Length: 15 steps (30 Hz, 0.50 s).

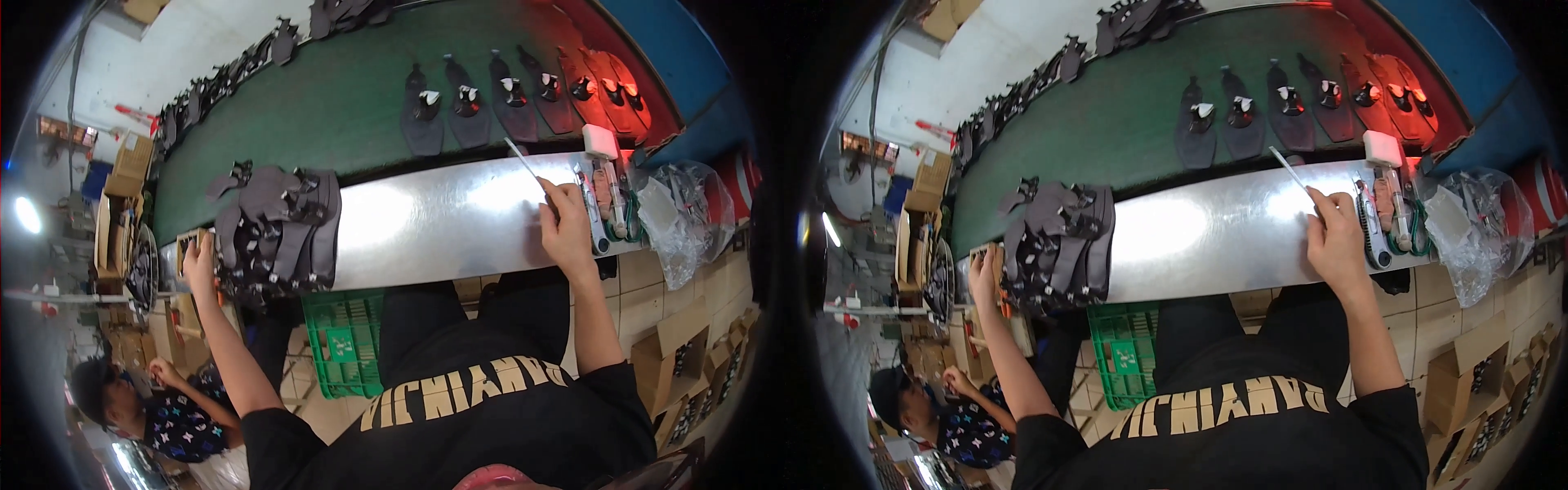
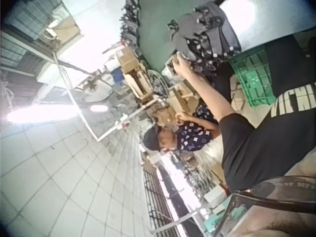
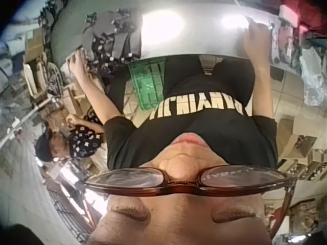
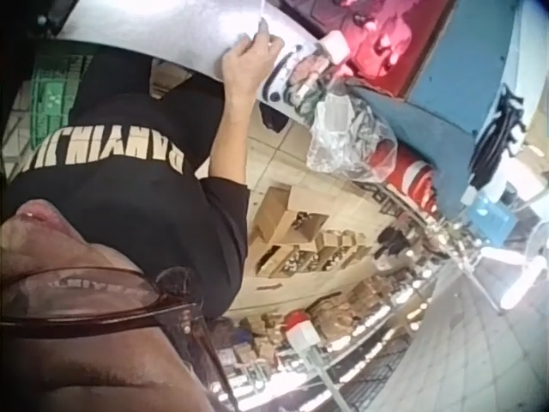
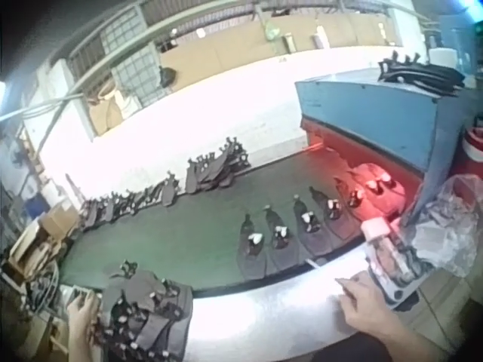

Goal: Manually assemble and check components of high-heeled sandals on a production line.

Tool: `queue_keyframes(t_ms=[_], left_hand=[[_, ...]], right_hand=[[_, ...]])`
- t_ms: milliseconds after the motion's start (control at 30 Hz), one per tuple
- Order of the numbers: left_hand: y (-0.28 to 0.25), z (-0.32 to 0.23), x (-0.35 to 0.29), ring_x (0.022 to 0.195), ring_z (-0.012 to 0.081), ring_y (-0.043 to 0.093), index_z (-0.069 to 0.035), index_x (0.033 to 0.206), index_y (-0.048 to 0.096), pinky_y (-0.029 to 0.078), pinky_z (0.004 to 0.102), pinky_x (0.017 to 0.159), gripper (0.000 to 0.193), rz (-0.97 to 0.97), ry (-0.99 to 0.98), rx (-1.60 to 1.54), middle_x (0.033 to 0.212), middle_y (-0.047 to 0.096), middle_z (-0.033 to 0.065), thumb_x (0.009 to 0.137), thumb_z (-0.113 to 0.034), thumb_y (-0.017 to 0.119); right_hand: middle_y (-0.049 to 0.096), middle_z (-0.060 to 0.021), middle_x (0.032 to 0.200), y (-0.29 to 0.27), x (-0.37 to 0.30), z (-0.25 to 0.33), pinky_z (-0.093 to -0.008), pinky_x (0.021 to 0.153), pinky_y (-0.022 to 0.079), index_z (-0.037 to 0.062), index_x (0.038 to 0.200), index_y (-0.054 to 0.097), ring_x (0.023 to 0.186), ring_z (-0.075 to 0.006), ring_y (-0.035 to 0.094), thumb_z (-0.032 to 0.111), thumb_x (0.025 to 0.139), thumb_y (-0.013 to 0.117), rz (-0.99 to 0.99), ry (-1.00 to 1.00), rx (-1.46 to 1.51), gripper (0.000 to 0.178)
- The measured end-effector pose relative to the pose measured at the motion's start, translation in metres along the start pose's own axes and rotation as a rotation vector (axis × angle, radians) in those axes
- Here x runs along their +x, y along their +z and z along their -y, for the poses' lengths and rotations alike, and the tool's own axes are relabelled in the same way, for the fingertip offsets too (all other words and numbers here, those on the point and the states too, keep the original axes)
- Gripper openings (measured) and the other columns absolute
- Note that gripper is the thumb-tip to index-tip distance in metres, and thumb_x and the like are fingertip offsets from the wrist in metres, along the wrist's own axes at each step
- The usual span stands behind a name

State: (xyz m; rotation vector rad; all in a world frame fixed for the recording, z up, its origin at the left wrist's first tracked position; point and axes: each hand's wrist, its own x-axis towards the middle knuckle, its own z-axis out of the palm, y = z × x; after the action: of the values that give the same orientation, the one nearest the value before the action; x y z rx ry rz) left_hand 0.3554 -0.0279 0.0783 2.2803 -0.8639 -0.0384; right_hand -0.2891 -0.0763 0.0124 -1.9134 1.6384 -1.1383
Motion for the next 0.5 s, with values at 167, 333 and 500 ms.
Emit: queue_keyframes(t_ms=[167, 333, 500], left_hand=[[0.073, -0.117, -0.054, 0.091, 0.0161, 0.061, -0.002, 0.123, 0.062, 0.049, 0.0295, 0.083, 0.051, 0.114, 0.421, -0.287, 0.112, 0.066, 0.0136, 0.084, -0.032, 0.073], [0.224, -0.23, -0.11, 0.106, 0.0217, 0.061, -0.003, 0.128, 0.059, 0.049, 0.0327, 0.087, 0.055, 0.556, 0.463, -0.377, 0.121, 0.063, 0.0169, 0.084, -0.034, 0.072], [0.345, -0.29, -0.166, 0.107, 0.0374, 0.06, -0.009, 0.122, 0.062, 0.047, 0.0422, 0.093, 0.053, 0.404, 0.552, -0.033, 0.116, 0.063, 0.0218, 0.081, -0.042, 0.07]], right_hand=[[0.056, -0.015, 0.094, -0.01, 0.007, -0.042, -0.0428, 0.079, 0.045, 0.0028, 0.12, 0.06, 0.09, -0.0344, 0.056, -0.002, 0.081, 0.058, -0.013, 0.047, -0.226, 0.039], [0.054, -0.0135, 0.093, -0.007, 0.01, -0.047, -0.0426, 0.082, 0.043, 0.0057, 0.121, 0.06, 0.092, -0.0323, 0.051, -0.002, 0.079, 0.059, -0.011, 0.02, -0.36, 0.042], [0.052, -0.0155, 0.106, 0.0, 0.009, -0.033, -0.0428, 0.084, 0.042, 0.008, 0.127, 0.057, 0.096, -0.0333, 0.049, -0.001, 0.076, 0.061, -0.033, -0.037, -0.349, 0.052]])
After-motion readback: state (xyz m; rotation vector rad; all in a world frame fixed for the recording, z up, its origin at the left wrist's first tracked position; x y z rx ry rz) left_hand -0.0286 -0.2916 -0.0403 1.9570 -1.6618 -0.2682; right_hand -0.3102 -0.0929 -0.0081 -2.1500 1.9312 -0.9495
